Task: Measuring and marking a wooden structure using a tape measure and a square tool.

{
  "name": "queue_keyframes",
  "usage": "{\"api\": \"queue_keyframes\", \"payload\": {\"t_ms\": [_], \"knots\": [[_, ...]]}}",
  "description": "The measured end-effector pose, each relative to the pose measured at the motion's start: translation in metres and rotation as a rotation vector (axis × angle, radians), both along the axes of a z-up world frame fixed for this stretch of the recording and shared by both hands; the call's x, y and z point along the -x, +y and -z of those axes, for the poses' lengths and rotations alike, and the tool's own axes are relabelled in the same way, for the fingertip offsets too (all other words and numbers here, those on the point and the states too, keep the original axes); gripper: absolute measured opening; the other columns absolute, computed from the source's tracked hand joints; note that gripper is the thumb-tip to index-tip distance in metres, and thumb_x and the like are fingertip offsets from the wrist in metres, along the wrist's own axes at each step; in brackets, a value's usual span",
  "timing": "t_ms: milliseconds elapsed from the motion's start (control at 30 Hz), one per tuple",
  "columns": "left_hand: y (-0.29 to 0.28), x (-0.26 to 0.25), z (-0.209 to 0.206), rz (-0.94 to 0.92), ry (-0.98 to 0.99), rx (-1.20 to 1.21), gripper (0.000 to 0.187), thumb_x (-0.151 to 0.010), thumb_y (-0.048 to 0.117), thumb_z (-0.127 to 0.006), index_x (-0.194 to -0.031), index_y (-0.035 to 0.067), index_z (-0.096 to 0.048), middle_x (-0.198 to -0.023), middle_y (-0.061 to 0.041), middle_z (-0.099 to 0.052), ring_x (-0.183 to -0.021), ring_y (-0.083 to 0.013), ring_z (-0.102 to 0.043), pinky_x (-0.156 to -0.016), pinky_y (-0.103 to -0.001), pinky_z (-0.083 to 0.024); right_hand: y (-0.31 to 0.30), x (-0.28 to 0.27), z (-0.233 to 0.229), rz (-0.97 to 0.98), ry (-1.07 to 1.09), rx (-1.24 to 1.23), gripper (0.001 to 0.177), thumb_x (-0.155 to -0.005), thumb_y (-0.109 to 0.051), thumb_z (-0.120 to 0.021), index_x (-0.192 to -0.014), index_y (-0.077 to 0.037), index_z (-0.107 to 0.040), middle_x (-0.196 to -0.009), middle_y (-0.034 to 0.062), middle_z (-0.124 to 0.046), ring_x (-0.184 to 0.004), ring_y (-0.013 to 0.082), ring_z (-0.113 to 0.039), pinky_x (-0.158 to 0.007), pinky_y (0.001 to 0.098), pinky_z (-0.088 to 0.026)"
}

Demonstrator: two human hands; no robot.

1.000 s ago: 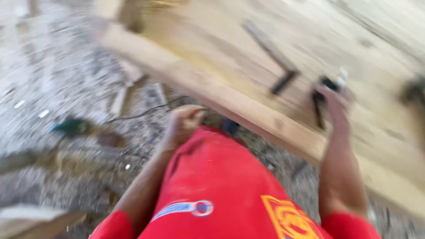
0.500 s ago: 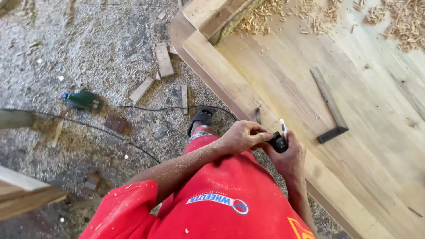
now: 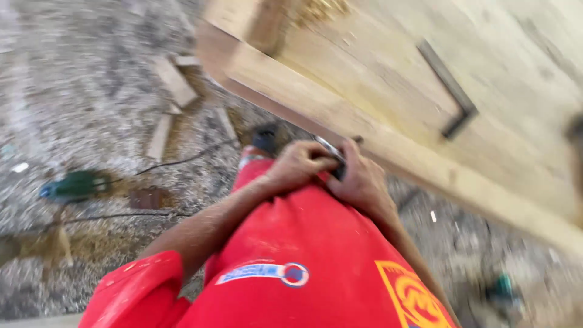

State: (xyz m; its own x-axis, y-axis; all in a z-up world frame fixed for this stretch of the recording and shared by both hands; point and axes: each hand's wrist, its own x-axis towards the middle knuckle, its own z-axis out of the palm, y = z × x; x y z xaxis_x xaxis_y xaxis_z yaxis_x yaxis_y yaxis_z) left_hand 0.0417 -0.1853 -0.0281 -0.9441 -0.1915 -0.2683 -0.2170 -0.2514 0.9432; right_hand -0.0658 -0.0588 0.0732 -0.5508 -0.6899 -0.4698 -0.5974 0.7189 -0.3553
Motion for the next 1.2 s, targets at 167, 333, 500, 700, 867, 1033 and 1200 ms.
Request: {"api": "queue_keyframes", "payload": {"t_ms": [167, 333, 500, 700, 867, 1033, 1200], "knots": [[-0.019, -0.006, 0.007, 0.058, -0.107, -0.066, 0.023, -0.091, 0.021, -0.074, -0.102, 0.001, -0.077, -0.092, -0.009, -0.079, -0.082, -0.0116, -0.071, -0.076, -0.028, -0.058, -0.008, -0.010, -0.006, 0.040, -0.078, 0.023, 0.049, -0.084, -0.042, -0.069, -0.123, -0.014, -0.060, -0.100, 0.0185, -0.075, -0.095, 0.0406, -0.071, -0.080, 0.0543, -0.053], [-0.049, -0.011, -0.019, 0.044, -0.176, 0.066, 0.024, -0.094, 0.022, -0.070, -0.103, 0.000, -0.075, -0.087, -0.007, -0.077, -0.078, -0.0115, -0.069, -0.070, -0.028, -0.057, 0.018, 0.000, 0.012, 0.148, -0.163, -0.077, 0.037, -0.093, -0.043, -0.058, -0.116, -0.017, -0.069, -0.097, 0.0184, -0.074, -0.093, 0.0383, -0.071, -0.080, 0.0517, -0.053], [-0.133, -0.032, -0.023, -0.254, -0.338, 0.058, 0.023, -0.101, 0.025, -0.061, -0.103, 0.003, -0.069, -0.083, -0.006, -0.070, -0.066, -0.0129, -0.068, -0.058, -0.027, -0.059, 0.089, 0.026, 0.021, 0.203, -0.166, -0.177, 0.031, -0.091, -0.032, -0.062, -0.114, -0.015, -0.071, -0.089, 0.0158, -0.074, -0.081, 0.0319, -0.070, -0.073, 0.0453, -0.053], [-0.249, -0.063, 0.069, -0.643, -0.301, 0.112, 0.026, -0.100, 0.025, -0.068, -0.102, 0.000, -0.074, -0.079, -0.002, -0.069, -0.063, -0.0086, -0.065, -0.052, -0.024, -0.058, 0.216, 0.091, 0.026, 0.348, 0.024, -0.349, 0.038, -0.093, -0.048, -0.068, -0.117, -0.020, -0.080, -0.079, 0.0126, -0.071, -0.069, 0.0259, -0.068, -0.066, 0.0436, -0.055], [-0.262, -0.040, 0.072, -0.539, -0.423, 0.378, 0.025, -0.095, 0.030, -0.070, -0.101, 0.008, -0.080, -0.068, -0.001, -0.070, -0.050, -0.0074, -0.057, -0.044, -0.025, -0.048, 0.205, 0.121, 0.024, 0.319, 0.165, -0.372, 0.042, -0.096, -0.053, -0.066, -0.121, -0.021, -0.080, -0.078, 0.0136, -0.071, -0.070, 0.0276, -0.068, -0.066, 0.0449, -0.055], [-0.298, -0.016, 0.079, -0.381, -0.539, 0.660, 0.021, -0.092, 0.030, -0.073, -0.100, 0.013, -0.081, -0.064, -0.002, -0.069, -0.046, -0.0102, -0.050, -0.042, -0.030, -0.043, 0.192, 0.142, 0.042, 0.264, 0.244, -0.336, 0.046, -0.097, -0.055, -0.066, -0.121, -0.018, -0.079, -0.082, 0.0171, -0.073, -0.075, 0.0324, -0.070, -0.071, 0.0471, -0.054], [-0.318, -0.001, 0.085, -0.287, -0.500, 0.745, 0.017, -0.080, 0.026, -0.082, -0.090, 0.012, -0.083, -0.068, -0.002, -0.071, -0.052, -0.0098, -0.064, -0.048, -0.030, -0.052, 0.190, 0.156, 0.065, 0.239, 0.244, -0.285, 0.049, -0.096, -0.056, -0.067, -0.121, -0.015, -0.078, -0.085, 0.0206, -0.074, -0.079, 0.0361, -0.072, -0.075, 0.0483, -0.054]]}}
